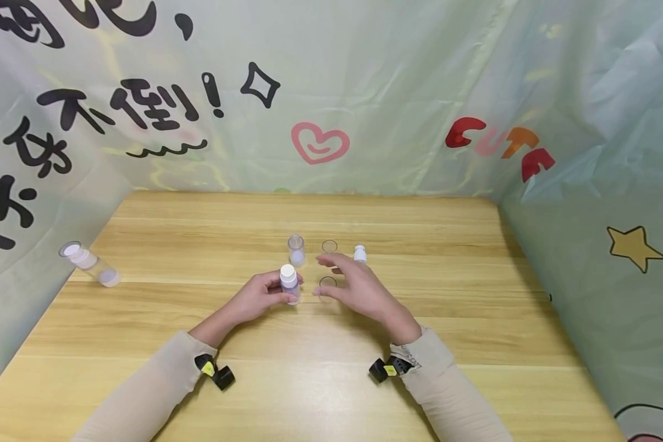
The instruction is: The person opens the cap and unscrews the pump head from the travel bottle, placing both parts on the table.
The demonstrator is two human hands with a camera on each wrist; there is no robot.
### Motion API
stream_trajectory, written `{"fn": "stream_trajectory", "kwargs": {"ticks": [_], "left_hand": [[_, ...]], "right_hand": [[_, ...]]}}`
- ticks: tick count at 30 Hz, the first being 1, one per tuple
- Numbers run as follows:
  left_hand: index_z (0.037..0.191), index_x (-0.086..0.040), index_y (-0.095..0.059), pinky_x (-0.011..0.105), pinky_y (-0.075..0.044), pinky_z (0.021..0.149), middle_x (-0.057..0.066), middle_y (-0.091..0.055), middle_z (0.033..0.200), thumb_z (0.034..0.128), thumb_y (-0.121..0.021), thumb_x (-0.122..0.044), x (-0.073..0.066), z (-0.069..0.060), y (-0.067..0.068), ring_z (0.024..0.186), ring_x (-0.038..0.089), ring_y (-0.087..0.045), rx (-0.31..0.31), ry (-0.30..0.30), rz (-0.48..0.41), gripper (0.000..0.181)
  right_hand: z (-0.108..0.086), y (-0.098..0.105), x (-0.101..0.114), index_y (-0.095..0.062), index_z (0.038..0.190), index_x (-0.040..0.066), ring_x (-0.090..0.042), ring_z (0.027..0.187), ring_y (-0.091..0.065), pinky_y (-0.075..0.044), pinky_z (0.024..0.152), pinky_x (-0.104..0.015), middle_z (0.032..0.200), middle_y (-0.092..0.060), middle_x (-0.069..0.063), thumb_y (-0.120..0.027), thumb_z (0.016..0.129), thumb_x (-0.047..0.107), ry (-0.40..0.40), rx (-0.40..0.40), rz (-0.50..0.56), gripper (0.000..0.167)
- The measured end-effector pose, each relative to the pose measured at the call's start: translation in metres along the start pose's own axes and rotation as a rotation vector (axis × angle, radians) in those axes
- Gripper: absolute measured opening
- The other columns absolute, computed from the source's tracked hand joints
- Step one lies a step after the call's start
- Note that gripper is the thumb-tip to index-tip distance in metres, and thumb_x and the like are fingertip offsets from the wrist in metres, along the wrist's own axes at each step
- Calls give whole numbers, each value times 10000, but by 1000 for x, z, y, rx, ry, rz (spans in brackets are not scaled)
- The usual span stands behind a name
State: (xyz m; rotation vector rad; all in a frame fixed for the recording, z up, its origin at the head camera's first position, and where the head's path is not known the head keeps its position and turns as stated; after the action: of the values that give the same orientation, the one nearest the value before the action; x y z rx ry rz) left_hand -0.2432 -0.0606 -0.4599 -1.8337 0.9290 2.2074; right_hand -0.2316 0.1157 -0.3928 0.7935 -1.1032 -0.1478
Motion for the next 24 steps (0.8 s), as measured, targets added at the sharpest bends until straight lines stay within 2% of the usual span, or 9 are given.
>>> {"fn": "stream_trajectory", "kwargs": {"ticks": [8,14,20,24], "left_hand": [[1232,-75,-652,324,-509,957,85,-667,1201,857,-764,-229,0,0,0,1120,232,-625,1,2,-4,420],[1226,-90,-659,303,-521,933,63,-672,1195,861,-762,-274,-1,0,0,1099,211,-634,3,-21,8,421],[1211,-100,-667,275,-530,904,27,-680,1172,862,-764,-295,0,0,0,1054,162,-644,2,-25,28,411],[1188,-112,-676,267,-532,897,15,-685,1155,865,-763,-295,-1,1,1,1046,149,-645,-2,-27,21,382]], "right_hand": [[8,-2,23,-537,1360,92,-346,1156,-594,-481,1001,-377,1325,-593,-90,-801,823,258,44,-60,39,621],[14,-11,30,-528,1370,71,-340,1161,-592,-484,996,-367,1344,-580,-81,-797,831,254,53,-65,52,630],[19,-19,35,-519,1383,70,-376,1144,-597,-505,966,-422,1363,-567,-90,-790,839,229,60,-73,72,629],[20,-22,39,-516,1386,71,-361,1133,-607,-509,961,-403,1359,-567,-103,-796,833,222,60,-84,67,638]]}}
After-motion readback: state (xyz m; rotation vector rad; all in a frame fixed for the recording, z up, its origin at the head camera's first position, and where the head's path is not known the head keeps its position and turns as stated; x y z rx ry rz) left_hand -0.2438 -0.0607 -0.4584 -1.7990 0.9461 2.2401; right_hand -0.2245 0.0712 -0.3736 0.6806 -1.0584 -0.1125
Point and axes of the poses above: each hand's wrist, its own z-axis towards the middle knuckle, its own y-axis out of the back of the hand, x = y × z, the point moved 8 cm from there along z, towards the middle knuckle
